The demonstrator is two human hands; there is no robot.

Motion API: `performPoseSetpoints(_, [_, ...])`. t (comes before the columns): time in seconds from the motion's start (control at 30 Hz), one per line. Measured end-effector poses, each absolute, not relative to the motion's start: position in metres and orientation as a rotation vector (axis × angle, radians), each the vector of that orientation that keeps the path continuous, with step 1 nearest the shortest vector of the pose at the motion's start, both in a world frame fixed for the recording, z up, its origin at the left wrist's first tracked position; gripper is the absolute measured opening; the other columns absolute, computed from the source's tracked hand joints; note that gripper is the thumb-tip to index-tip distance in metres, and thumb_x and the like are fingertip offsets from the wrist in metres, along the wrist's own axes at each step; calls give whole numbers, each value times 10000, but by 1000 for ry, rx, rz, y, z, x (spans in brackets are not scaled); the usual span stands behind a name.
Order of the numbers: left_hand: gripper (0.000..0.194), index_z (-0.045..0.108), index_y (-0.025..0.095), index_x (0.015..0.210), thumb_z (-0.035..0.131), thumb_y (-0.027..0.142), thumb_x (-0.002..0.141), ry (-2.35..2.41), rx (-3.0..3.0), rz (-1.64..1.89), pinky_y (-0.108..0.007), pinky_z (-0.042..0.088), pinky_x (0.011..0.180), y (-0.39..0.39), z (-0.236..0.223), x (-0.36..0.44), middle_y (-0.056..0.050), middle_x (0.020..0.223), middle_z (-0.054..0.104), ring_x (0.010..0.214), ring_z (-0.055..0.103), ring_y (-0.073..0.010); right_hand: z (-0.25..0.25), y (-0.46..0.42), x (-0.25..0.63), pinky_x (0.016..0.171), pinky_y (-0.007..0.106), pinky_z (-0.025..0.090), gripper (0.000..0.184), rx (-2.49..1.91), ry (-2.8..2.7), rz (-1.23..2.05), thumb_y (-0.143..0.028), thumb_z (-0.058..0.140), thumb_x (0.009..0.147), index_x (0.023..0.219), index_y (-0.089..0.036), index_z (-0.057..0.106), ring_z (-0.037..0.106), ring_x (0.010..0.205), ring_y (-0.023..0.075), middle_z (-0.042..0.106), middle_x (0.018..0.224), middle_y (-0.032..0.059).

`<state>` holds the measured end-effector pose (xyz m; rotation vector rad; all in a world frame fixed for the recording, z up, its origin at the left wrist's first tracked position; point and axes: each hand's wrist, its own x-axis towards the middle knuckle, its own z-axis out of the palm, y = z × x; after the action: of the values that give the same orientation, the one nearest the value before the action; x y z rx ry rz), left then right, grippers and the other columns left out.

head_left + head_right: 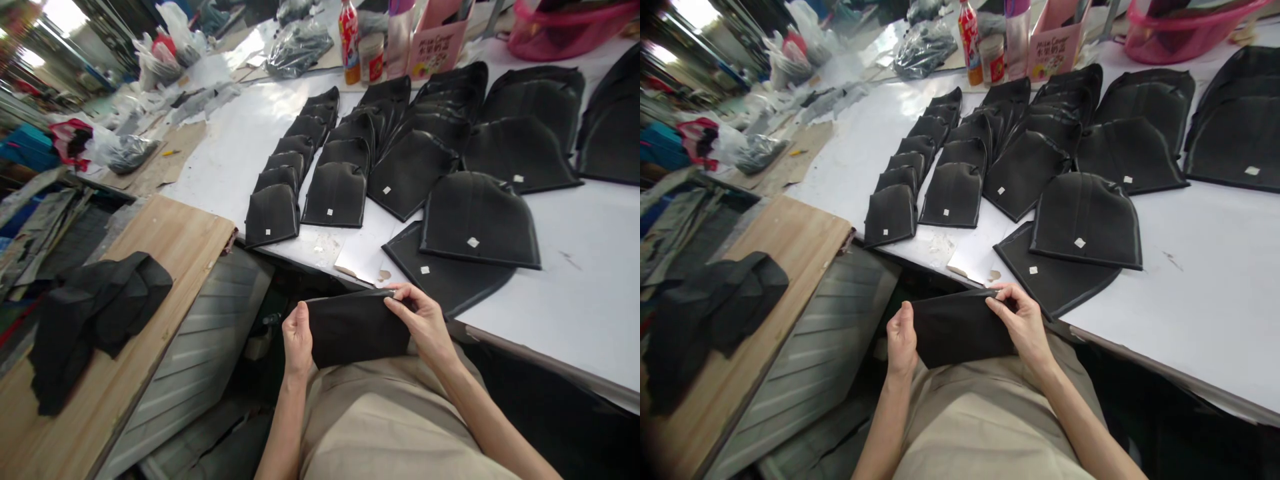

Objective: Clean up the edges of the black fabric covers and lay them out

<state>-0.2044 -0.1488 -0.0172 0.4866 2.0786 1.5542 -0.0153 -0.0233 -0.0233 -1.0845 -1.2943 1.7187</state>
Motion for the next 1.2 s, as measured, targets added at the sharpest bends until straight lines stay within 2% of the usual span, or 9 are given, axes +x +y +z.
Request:
performPoseSetpoints(0.3, [537,343,199,605,518,609,903,2150,548,1517,-230,316,535,-152,-19,-204,48,587,323,561,304,-101,-16,-25,-17,820,287,406,258,-1123,-1261,1656,-345,726,830,721,-217,530,575,902,199,636,881,9])
performPoseSetpoints(0.53, [494,452,179,640,547,592,895,2107,484,1529,-227,386,589,-154,-25,-205,28,614,450,599,412,-113,-13,-26,-17,783,298,428,244,-1100,-1343,1582,-343,709,841,727,-221,531,569,835,200,631,845,13])
performPoseSetpoints(0.9, [477,643,135,767,583,598,865,2102,394,1554,-261,501,691,-154,-30,-209,-52,749,652,740,605,-180,-3,-31,-18,842,308,430,207,-1030,-1381,1488,-271,710,848,745,-230,535,589,891,200,631,882,13])
performPoseSetpoints(1.07, [507,685,132,788,622,635,811,2121,321,1580,-289,529,682,-153,-30,-208,-77,773,686,762,646,-217,-4,-32,-19,852,312,434,200,-960,-1410,1488,-247,715,851,758,-233,539,587,912,204,607,876,10])
performPoseSetpoints(1.2, [487,676,138,802,628,623,816,2113,306,1593,-287,527,692,-152,-30,-208,-76,798,680,776,636,-214,-3,-32,-19,828,317,443,201,-960,-1457,1475,-244,710,857,753,-234,539,585,889,210,605,849,13])
